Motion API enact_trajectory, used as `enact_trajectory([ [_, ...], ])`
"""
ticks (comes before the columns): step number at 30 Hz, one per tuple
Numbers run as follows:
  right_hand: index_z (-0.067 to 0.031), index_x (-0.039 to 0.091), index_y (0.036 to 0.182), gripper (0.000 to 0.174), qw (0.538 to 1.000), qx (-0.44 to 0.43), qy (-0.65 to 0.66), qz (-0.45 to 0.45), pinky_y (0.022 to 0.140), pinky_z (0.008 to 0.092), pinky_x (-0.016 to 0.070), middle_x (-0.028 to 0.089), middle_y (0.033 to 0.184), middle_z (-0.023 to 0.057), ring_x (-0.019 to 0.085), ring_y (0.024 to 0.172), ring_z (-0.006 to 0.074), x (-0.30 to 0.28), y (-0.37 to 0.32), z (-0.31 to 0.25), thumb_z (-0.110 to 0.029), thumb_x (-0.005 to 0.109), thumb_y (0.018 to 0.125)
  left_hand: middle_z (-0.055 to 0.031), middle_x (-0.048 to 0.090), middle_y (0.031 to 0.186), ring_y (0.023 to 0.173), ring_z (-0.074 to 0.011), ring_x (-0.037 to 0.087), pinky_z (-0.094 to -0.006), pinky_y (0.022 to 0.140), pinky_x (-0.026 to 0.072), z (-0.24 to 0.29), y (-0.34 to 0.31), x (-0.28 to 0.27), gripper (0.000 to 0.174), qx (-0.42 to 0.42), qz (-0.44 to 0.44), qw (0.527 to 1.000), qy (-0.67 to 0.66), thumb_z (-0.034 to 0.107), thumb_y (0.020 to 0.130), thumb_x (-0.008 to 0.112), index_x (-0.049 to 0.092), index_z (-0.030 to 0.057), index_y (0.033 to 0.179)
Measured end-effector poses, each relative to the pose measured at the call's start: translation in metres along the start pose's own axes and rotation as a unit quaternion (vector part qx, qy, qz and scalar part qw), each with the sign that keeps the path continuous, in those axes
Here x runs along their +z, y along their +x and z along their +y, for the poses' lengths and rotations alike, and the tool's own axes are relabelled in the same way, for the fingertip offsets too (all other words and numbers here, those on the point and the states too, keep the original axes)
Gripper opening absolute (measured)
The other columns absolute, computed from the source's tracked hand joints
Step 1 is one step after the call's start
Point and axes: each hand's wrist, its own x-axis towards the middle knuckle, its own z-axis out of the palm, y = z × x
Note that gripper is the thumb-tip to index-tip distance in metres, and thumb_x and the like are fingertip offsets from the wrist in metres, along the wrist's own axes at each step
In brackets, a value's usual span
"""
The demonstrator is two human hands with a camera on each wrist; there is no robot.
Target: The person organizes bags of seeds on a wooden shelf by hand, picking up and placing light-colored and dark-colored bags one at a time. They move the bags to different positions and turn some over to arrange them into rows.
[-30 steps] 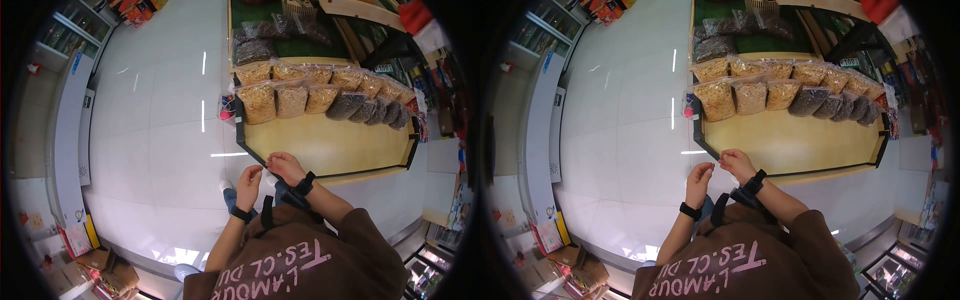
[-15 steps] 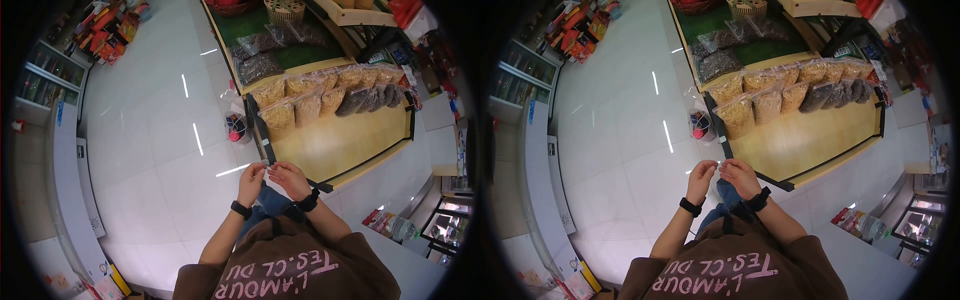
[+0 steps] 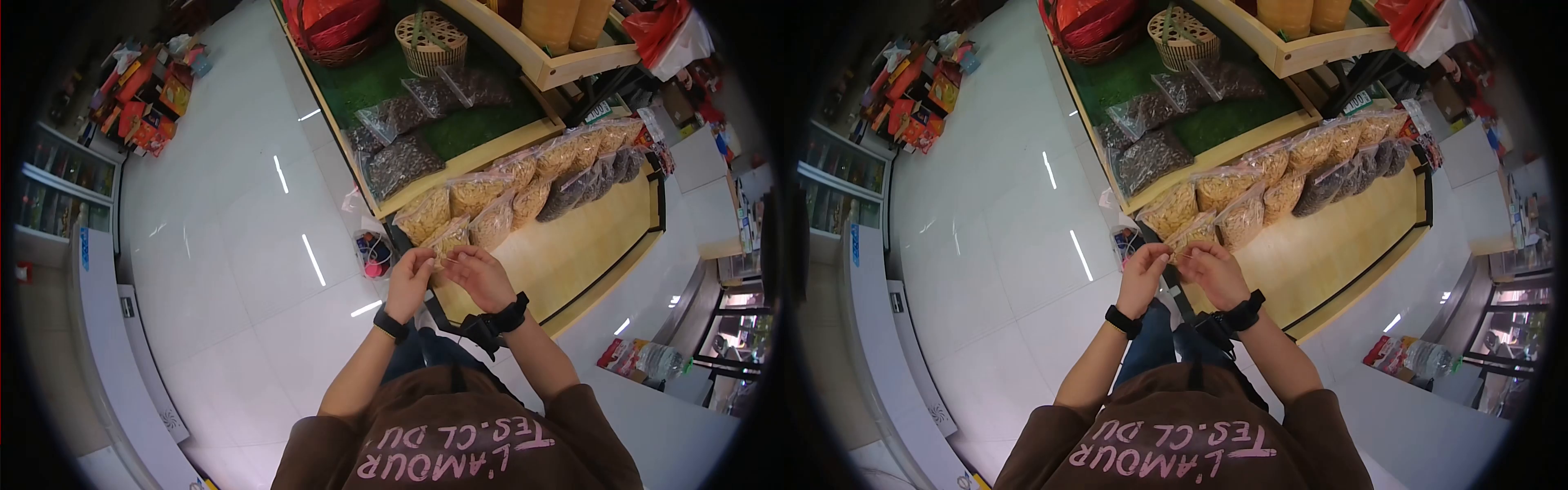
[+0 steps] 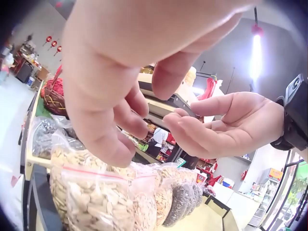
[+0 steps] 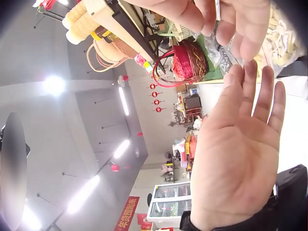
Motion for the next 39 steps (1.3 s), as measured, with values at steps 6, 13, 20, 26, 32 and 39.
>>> enact_trajectory([
  [6,0.0002,0.047,0.108,0.022,0.998,-0.027,0.054,0.021,0.089,0.04,0.0449,0.053,0.101,0.0123,0.054,0.099,0.0288,0.013,0.068,-0.054,-0.006,0.05,0.087,-0.0059,0.06,0.092,0.084,-0.0111,0.057,-0.0235,0.075,0.0441,0.025,0.1,-0.011,0.016,0.054,-0.03,0.998,0.026,0.009,0.086,0.052,0.055,-0.0007,0.099],
  [13,0.0021,0.042,0.114,0.029,0.99,-0.077,0.045,0.108,0.088,0.0402,0.0457,0.051,0.103,0.0134,0.054,0.098,0.0291,0.016,0.176,-0.11,-0.006,0.05,0.087,-0.0039,0.059,0.094,0.085,-0.0099,0.053,-0.0231,0.077,0.0415,0.062,0.242,-0.026,0.015,0.072,-0.079,0.993,0.04,0.008,0.087,0.051,0.056,0.0,0.099],
  [20,0.0007,0.042,0.111,0.029,0.968,-0.118,0.038,0.219,0.086,0.0427,0.0463,0.047,0.107,0.0147,0.053,0.097,0.031,0.018,0.258,-0.155,-0.008,0.052,0.085,-0.0019,0.059,0.094,0.084,-0.0092,0.053,-0.0223,0.072,0.0413,0.047,0.353,-0.02,0.021,0.042,-0.092,0.994,0.037,0.013,0.086,0.054,0.056,0.0018,0.103],
  [26,0.0011,0.037,0.117,0.041,0.954,-0.117,0.032,0.273,0.085,0.0435,0.0465,0.043,0.113,0.0181,0.052,0.099,0.0319,0.004,0.315,-0.166,-0.015,0.056,0.084,-0.0028,0.054,0.113,0.1,-0.0124,0.05,-0.0287,0.082,0.0421,0.036,0.389,-0.006,0.033,-0.092,-0.123,0.985,-0.081,0.02,0.087,0.054,0.051,0.0057,0.116],
  [32,-0.0001,0.038,0.116,0.042,0.956,-0.112,0.035,0.268,0.092,0.0457,0.0416,0.042,0.119,0.0195,0.047,0.108,0.0351,-0.009,0.352,-0.175,-0.019,0.058,0.085,-0.0031,0.049,0.121,0.11,-0.0144,0.046,-0.0319,0.087,0.0401,0.023,0.4,-0.001,0.038,-0.147,-0.122,0.972,-0.139,0.023,0.088,0.054,0.047,0.007,0.122],
  [39,0.0019,0.043,0.108,0.034,0.951,-0.177,0.028,0.252,0.088,0.0436,0.0436,0.048,0.108,0.0172,0.05,0.104,0.0345,-0.017,0.377,-0.181,-0.015,0.058,0.083,-0.003,0.048,0.12,0.11,-0.0148,0.045,-0.0334,0.087,0.0388,0.018,0.399,-0.005,0.038,-0.152,-0.136,0.966,-0.161,0.026,0.088,0.054,0.048,0.0079,0.12],
])
